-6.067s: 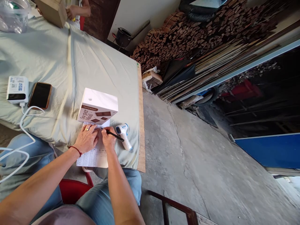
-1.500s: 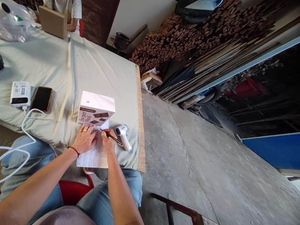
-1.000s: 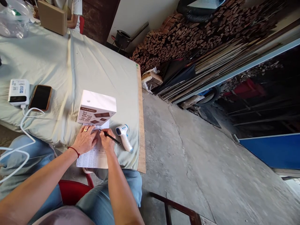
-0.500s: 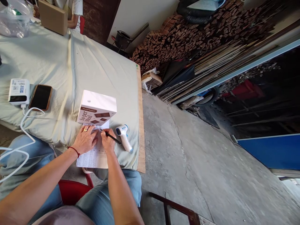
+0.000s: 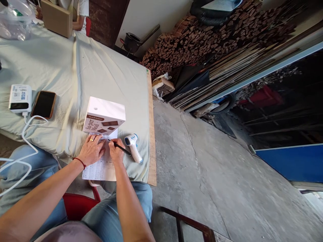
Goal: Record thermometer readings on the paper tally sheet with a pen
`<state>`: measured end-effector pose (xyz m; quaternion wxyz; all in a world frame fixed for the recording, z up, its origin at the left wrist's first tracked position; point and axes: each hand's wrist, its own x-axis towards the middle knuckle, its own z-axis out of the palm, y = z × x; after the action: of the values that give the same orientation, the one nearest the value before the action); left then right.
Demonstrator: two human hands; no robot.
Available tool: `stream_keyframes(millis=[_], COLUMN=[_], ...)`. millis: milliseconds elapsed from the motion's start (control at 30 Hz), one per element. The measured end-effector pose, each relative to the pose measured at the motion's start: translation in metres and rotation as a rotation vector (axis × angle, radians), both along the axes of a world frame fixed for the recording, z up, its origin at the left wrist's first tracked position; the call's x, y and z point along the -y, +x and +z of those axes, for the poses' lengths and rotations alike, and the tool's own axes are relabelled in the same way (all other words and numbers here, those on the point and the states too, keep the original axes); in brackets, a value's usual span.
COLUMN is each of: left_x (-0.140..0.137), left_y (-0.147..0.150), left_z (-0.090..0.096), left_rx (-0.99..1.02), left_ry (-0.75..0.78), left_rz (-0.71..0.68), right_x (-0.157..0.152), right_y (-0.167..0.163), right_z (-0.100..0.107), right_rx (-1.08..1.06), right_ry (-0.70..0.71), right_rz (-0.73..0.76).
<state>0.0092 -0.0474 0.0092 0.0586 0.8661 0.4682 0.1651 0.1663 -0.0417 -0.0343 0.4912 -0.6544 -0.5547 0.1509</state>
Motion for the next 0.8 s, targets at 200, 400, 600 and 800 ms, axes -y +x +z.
stream_keyframes(millis=[200,400,600,800], left_x=[-0.0001,-0.0003,-0.0003,-0.0001], left_y=[0.0003,0.0007,0.001,0.0009], left_z=[0.0005,0.0003,0.0004,-0.0004], left_rx=[0.0,-0.027,-0.027,-0.018], left_ry=[-0.006,-0.022,-0.024,-0.021], left_rz=[0.005,0.004,0.006,0.007], right_x=[-0.0001,0.0006,-0.0003,-0.0002], right_y=[-0.0004,-0.0009,-0.0013,0.0], right_z=[-0.0012,-0.0011,-0.0013,-0.0014], right_rx=[0.011,-0.032,-0.007,0.022], right_ry=[0.006,0.016,-0.011,-0.027], right_rz=[-0.004,-0.041,-0.04,-0.037])
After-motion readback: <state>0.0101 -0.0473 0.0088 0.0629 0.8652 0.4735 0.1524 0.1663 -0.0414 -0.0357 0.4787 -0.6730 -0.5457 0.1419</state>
